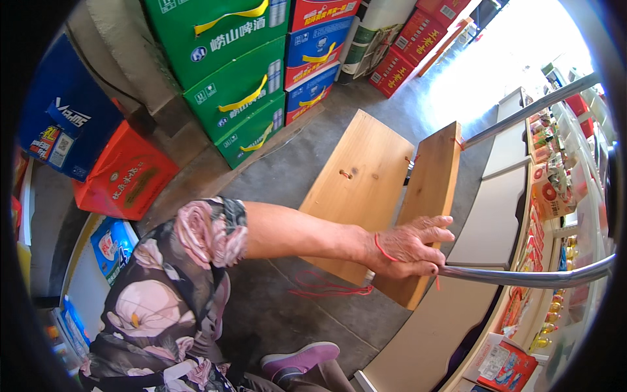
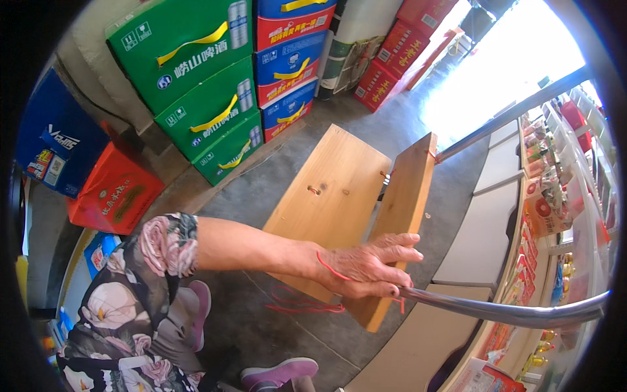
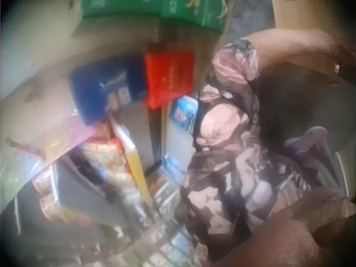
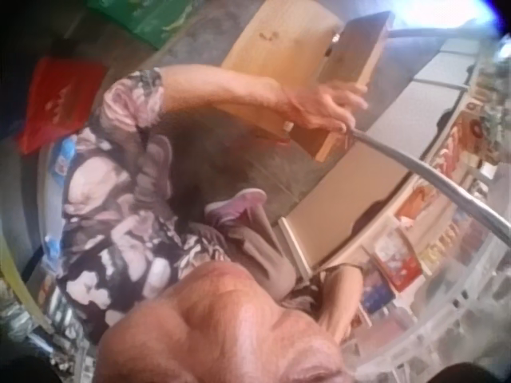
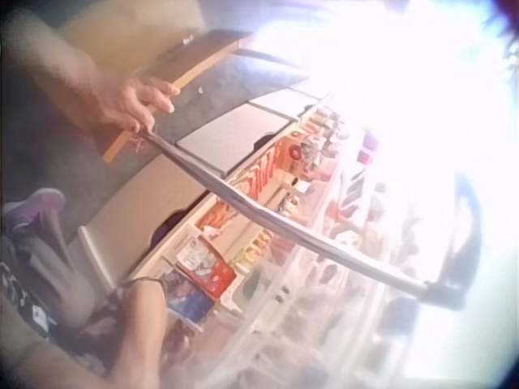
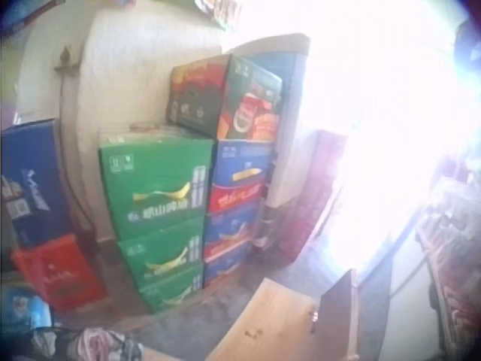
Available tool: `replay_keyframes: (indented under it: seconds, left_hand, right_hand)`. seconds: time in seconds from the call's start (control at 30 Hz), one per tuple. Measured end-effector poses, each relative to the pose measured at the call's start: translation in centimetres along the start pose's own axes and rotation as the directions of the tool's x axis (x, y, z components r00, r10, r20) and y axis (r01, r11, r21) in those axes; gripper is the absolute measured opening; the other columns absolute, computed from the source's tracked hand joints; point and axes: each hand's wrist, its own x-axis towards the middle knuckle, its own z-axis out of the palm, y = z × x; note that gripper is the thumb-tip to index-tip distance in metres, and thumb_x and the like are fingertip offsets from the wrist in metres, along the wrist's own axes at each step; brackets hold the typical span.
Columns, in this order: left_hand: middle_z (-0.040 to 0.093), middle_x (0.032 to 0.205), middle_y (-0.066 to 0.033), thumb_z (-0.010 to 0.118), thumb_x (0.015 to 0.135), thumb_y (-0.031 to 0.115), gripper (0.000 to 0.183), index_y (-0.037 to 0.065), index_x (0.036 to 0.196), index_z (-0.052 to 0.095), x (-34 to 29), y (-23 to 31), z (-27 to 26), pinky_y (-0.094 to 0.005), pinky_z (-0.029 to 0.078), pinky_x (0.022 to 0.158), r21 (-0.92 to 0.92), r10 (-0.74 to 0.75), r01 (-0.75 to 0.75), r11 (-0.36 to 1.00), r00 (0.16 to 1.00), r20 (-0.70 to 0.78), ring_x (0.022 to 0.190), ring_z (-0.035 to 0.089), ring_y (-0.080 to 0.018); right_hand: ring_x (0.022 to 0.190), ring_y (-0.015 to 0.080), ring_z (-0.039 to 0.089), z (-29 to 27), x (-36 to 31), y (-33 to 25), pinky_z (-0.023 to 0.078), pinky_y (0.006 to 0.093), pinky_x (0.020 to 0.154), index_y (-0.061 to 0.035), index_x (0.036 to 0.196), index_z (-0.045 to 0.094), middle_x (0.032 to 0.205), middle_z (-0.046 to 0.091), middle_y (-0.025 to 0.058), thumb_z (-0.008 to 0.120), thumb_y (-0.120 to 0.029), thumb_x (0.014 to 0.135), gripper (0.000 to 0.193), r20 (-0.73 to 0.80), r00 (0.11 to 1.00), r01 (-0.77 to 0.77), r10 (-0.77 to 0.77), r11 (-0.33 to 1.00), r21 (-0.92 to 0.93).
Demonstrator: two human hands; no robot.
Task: The person attaches a wooden board to a metal walker frame using red string. They position the board, then tie the string through holes in the board and around the frame's metal bars to secure it.
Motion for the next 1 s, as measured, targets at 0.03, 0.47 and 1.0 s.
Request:
replay_keyframes:
  seconds: [0.03, 0.47, 1.0]
  left_hand:
    - [0.043, 0.129, -0.0246, 0.054, 0.09, 0.028, 0.023, 0.008, 0.093, 0.065, -0.2, 0.0, -0.8, -0.0513, 0.024, 0.107, -0.044, -0.022, 0.024, 0.999, 0.999, 0.043, 0.132, 0.025, -0.0443]
    - [0.021, 0.147, -0.0192, 0.058, 0.085, 0.051, 0.08, 0.006, 0.143, 0.024, -5.3, 2.4, -8.2, -0.0416, 0.018, 0.111, -0.132, -0.548, 0.546, 0.828, 0.836, 0.018, 0.139, 0.016, -0.0306]
    - [0.028, 0.141, -0.0273, 0.062, 0.08, 0.04, 0.085, -0.007, 0.138, 0.021, -5.6, 8.5, -1.7, -0.0419, 0.022, 0.109, -0.028, -0.797, 0.802, 0.596, 0.587, -0.141, 0.134, 0.025, -0.038]
  right_hand:
    - [0.082, 0.023, 0.055, 0.1, -0.1, -0.1, 0.045, 0.0356, 0.072, -0.0027, 0.103, 0.056, 0.09, 0.059, 0.0116, 0.051, -0.013, 0.088, 0.019, 0.015, 1.0, -0.01, 0.01, 1.0, 0.008]
    - [0.079, 0.0237, 0.055, 1.4, -0.2, -0.3, 0.046, 0.0341, 0.07, 0.0008, 0.102, 0.056, 0.089, 0.057, 0.0135, 0.049, -0.009, 0.087, 0.019, 0.075, 0.993, -0.087, 0.087, 0.996, 0.0]
    - [0.075, 0.0245, 0.055, -6.0, 2.2, 6.6, 0.047, 0.0323, 0.068, 0.005, 0.101, 0.055, 0.087, 0.055, 0.0159, 0.047, -0.003, 0.086, 0.019, -0.056, 0.938, -0.343, 0.341, 0.897, -0.279]
